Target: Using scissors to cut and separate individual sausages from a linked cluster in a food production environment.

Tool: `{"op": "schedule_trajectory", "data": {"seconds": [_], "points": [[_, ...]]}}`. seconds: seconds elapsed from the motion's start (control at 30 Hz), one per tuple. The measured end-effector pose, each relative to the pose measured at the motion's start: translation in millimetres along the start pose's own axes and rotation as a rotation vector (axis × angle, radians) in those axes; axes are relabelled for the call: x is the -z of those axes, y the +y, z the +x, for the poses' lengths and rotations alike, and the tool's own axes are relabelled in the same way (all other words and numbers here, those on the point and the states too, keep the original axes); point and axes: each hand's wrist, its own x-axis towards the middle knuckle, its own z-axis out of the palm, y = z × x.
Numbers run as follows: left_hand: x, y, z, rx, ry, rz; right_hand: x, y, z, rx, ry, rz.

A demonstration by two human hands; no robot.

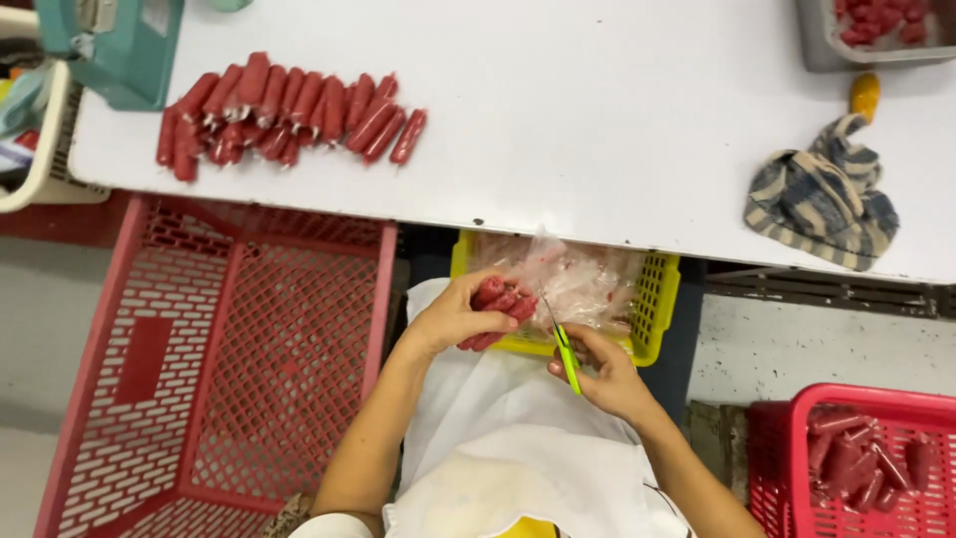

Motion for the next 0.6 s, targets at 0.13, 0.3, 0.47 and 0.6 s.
{"op": "schedule_trajectory", "data": {"seconds": [0.13, 0.3, 0.47, 0.6], "points": [[-5.9, 3.8, 9.5, 0.085, -0.07, 0.087, 15.9, 25.5, -7.5, -0.065, -0.048, 0.12], [3.2, 0.3, 15.2, 0.14, -0.105, 0.186, 28.7, 37.1, -16.8, -0.121, -0.055, 0.145], [2.2, 8.3, 15.2, 0.199, -0.183, 0.424, 17.5, 5.5, -13.6, -0.086, -0.053, -0.05], [-5.9, 25.2, 12.4, 0.181, -0.278, 0.508, 10.6, -3.6, -12.5, -0.1, -0.029, -0.155]]}}
